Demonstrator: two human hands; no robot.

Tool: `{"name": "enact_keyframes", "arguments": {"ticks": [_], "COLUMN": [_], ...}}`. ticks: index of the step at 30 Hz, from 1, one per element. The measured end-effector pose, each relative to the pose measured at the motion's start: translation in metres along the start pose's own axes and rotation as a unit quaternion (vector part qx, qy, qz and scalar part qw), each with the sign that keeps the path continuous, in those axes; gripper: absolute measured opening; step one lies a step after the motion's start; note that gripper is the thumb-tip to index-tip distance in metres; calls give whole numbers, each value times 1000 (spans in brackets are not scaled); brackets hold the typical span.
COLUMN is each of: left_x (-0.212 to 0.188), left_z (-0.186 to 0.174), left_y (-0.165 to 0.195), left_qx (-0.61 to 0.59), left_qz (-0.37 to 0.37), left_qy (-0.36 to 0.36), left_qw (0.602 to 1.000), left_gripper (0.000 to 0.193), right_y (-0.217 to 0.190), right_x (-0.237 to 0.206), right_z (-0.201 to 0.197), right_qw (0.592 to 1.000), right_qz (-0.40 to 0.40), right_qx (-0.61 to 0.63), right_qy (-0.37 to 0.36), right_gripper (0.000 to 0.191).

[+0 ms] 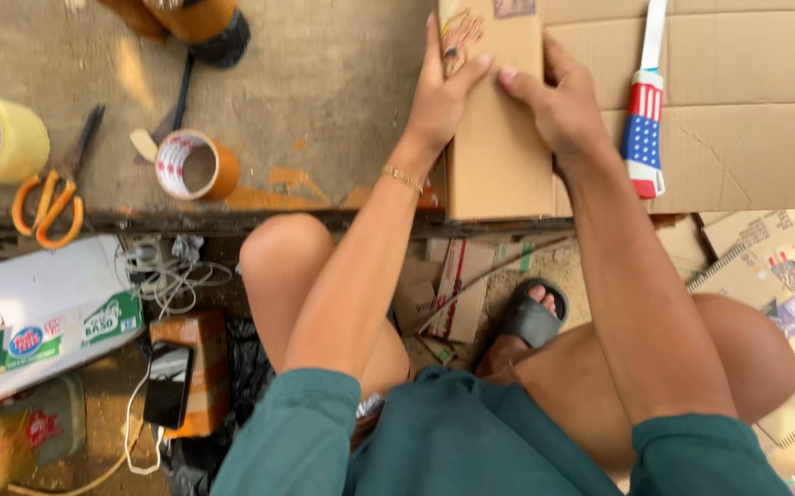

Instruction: The person assembles a cardboard box by folding the flaps and securing them with a utility knife. They repeatedly adjust the box's position and press the flaps to ensure they are properly aligned.

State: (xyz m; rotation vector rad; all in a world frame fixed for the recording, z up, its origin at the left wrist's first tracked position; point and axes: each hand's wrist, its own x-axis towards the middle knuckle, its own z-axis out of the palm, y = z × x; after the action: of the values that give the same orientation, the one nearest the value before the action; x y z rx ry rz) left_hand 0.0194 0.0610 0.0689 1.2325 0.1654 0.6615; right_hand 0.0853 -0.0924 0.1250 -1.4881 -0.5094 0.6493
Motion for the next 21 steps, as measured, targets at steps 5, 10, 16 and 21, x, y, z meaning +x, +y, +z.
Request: {"name": "enact_keyframes", "arguments": {"ticks": [5, 10, 16, 21], "left_x": [3, 16, 19, 8], "left_z": [-26, -53, -52, -54], "left_y": [-19, -9, -3, 18], "left_qx": [-77, -34, 35, 37], "left_qz": [-92, -90, -128, -115], "left_qy": [-37, -77, -72, -58], "left_qw": [992, 992, 989, 991], "left_gripper": [51, 52, 52, 54], "right_y": [15, 28, 23, 10], "right_x": [16, 41, 38, 21], "right_z": [4, 10, 17, 36], "right_qw": [1000, 998, 998, 999], "right_qz": [-8, 6, 25, 0], "right_qx": [16, 50, 44, 32], "right_qy": [-26, -47, -33, -17], "right_gripper": [34, 22, 27, 41]}}
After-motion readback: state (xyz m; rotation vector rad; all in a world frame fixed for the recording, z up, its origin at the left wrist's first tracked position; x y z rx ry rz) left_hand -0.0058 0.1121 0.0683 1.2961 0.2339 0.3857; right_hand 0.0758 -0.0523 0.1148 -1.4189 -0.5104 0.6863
